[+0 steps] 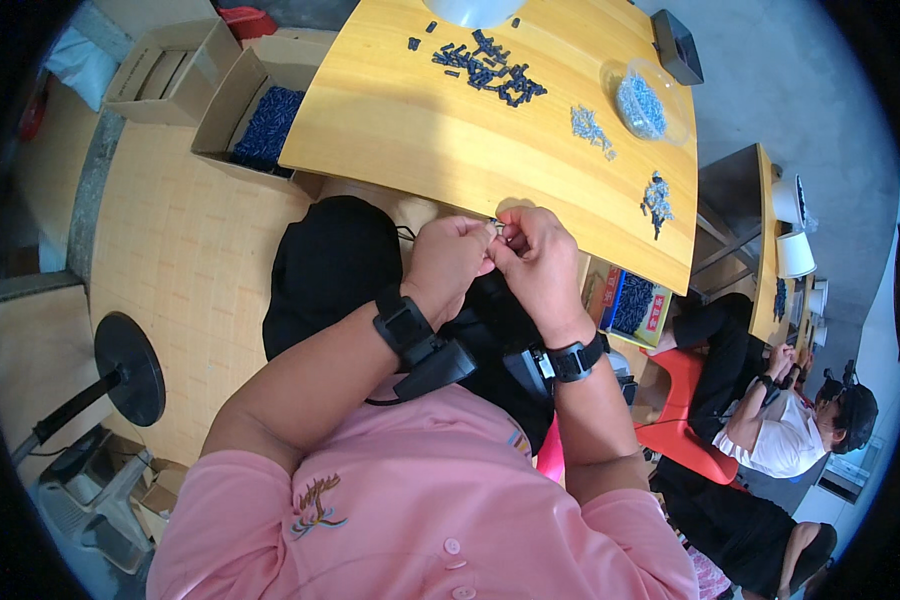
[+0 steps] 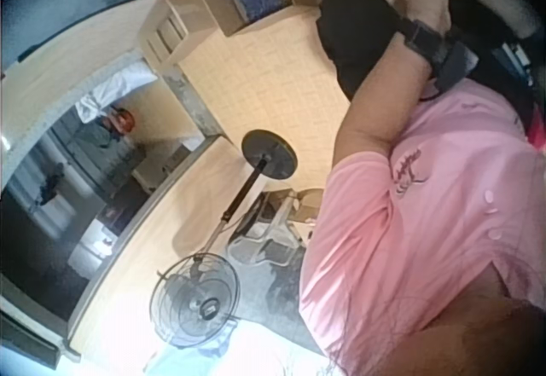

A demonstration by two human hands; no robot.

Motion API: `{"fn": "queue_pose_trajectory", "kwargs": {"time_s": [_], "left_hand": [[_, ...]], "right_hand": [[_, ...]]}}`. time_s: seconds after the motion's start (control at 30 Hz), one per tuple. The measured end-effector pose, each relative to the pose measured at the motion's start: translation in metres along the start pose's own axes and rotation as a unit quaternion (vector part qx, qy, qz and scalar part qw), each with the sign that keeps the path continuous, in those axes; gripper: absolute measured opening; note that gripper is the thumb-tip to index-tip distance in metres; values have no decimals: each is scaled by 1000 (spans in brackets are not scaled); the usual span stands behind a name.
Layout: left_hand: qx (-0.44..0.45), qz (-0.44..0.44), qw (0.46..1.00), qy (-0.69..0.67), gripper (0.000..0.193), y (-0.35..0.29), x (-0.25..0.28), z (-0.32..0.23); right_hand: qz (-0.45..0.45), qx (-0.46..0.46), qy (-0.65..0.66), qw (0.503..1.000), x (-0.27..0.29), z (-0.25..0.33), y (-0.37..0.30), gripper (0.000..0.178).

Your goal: Assembling small black plastic parts with metal clips or pins.

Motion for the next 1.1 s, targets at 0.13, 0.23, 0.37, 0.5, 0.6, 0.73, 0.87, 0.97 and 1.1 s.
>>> {"fn": "queue_pose_trajectory", "kwargs": {"time_s": [0.13,0.23,0.37,0.5,0.6,0.73,0.87,0.97,1.1], "left_hand": [[15,-10,1000,-21,15,-1,-1,0],[17,-28,998,-50,15,-3,-4,-1],[19,-15,999,-30,14,0,-2,2],[8,-11,999,-39,14,3,-2,4],[-4,10,999,-51,14,6,-5,2],[-2,-5,999,-47,14,3,-6,0],[-9,1,1000,-19,15,7,-1,0],[-25,4,999,-20,14,1,1,-10],[-1,20,996,89,19,-17,21,-27]], "right_hand": [[2,4,-1,1000,1,-1,0,19],[8,-12,1,1000,0,-4,-1,19],[10,-15,-20,1000,1,-2,-1,19],[6,0,-34,999,2,1,1,18],[7,13,-41,999,3,2,2,19],[15,34,-47,998,3,2,5,21],[10,29,-23,999,2,6,5,22],[3,36,-27,999,1,8,6,23],[22,66,-32,997,4,15,4,25]]}}
Point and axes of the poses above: each hand's wrist, its own y-axis towards the middle knuckle, its own x-axis out of the back of the hand, z = x × y, the point moved 6 cm from there along y, towards the middle knuckle, and after that the axes turned 9 degrees about x, right-handed, at the moved point
